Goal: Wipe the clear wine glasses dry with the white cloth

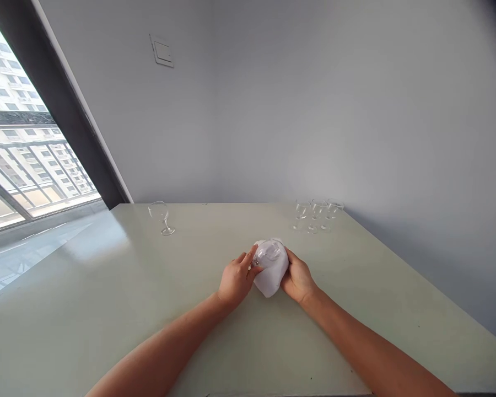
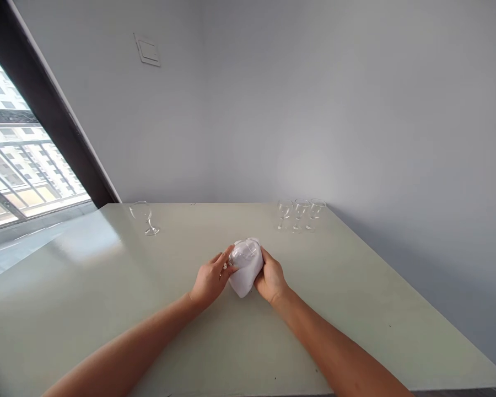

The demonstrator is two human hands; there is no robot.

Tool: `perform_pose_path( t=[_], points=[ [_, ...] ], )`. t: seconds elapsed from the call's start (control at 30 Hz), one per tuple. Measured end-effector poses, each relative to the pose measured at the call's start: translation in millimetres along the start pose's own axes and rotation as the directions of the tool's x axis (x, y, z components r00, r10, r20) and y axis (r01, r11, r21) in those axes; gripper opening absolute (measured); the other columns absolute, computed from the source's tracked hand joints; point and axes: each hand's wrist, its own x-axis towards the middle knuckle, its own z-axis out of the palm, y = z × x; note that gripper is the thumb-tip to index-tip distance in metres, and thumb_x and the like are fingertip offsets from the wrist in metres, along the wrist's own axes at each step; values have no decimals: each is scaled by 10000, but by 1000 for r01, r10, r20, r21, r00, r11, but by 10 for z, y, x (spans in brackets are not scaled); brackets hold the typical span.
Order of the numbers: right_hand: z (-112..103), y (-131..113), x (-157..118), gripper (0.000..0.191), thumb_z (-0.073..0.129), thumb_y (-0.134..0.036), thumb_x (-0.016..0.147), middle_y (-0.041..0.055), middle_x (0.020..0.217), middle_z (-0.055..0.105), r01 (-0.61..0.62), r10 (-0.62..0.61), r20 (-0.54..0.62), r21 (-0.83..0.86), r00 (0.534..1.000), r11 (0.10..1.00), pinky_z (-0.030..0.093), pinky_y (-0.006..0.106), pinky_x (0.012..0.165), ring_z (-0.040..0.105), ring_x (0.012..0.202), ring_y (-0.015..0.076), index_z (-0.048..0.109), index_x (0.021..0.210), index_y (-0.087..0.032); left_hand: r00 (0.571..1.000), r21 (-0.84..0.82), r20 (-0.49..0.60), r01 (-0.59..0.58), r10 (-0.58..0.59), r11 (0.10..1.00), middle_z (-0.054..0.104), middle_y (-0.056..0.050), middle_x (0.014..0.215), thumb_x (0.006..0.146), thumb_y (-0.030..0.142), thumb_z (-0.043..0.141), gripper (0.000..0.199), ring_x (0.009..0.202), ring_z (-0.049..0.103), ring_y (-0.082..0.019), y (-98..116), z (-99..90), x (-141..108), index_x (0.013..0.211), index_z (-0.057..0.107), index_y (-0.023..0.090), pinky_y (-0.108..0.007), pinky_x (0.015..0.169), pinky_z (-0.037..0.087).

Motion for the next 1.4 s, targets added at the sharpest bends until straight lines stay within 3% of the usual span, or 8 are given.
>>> perform_pose_path(
  t=[0.43,0.73,0.9,1.0,1.07,1.2,1.3,1.4],
  points=[
    [210,230,-334,325,529,-387,796,23,1003,614,101,-19,357,-213,934,972,425,299,798,520,983,180,548,1101,-277,959,-569,-127,138,-253,811,368,-66,1293,828,300,458,325,1167,383,-209,60,132,-17,1145,528,268,-372,937,375],
    [111,171,-242,224,627,-353,730,33,725,606,-259,308,451,-168,838,951,417,255,644,555,669,131,619,807,-142,914,-914,403,398,-57,-80,488,-103,1227,632,249,703,796,1145,432,-276,50,-99,54,1296,269,311,-454,932,331],
    [56,38,-199,275,644,-388,703,-4,670,538,-140,321,459,-385,828,912,362,243,591,496,596,104,577,805,-141,938,-937,345,342,-33,-72,593,-96,1023,623,273,711,681,1006,529,-246,29,-165,70,1204,356,243,-401,871,359],
    [49,-37,-227,242,521,-408,792,-27,628,487,219,172,442,-700,880,680,297,232,541,439,567,100,527,763,-168,935,-948,304,317,-182,43,602,-65,965,640,244,702,572,937,543,-190,90,-147,54,1125,400,227,-335,841,361],
    [49,-23,-256,208,451,-359,834,-23,632,495,435,-35,448,-843,893,317,264,238,531,416,556,106,499,739,-181,921,-947,282,311,-267,73,596,-54,969,644,238,700,551,938,534,-171,139,-131,37,1105,400,228,-312,833,360],
    [47,100,-261,192,378,-218,857,38,695,557,522,-330,661,-742,674,-421,236,277,560,425,575,131,529,751,-165,891,-960,253,280,-376,18,586,-53,977,641,251,699,516,875,543,-141,184,-94,21,1067,408,222,-283,784,385],
    [41,123,-240,219,362,-160,855,51,674,559,511,-301,765,-616,569,-599,231,288,561,432,583,139,564,772,-150,856,-958,280,278,-435,-70,596,-42,917,619,268,711,489,783,558,-123,131,-41,43,1012,424,216,-256,688,411],
    [45,44,-267,202,390,-154,840,54,755,583,601,-207,802,-566,561,-564,279,280,595,452,630,141,590,862,-161,808,-949,312,286,-499,-129,597,-18,829,594,264,721,444,692,563,-104,11,-8,98,941,451,204,-227,620,417]
  ],
)
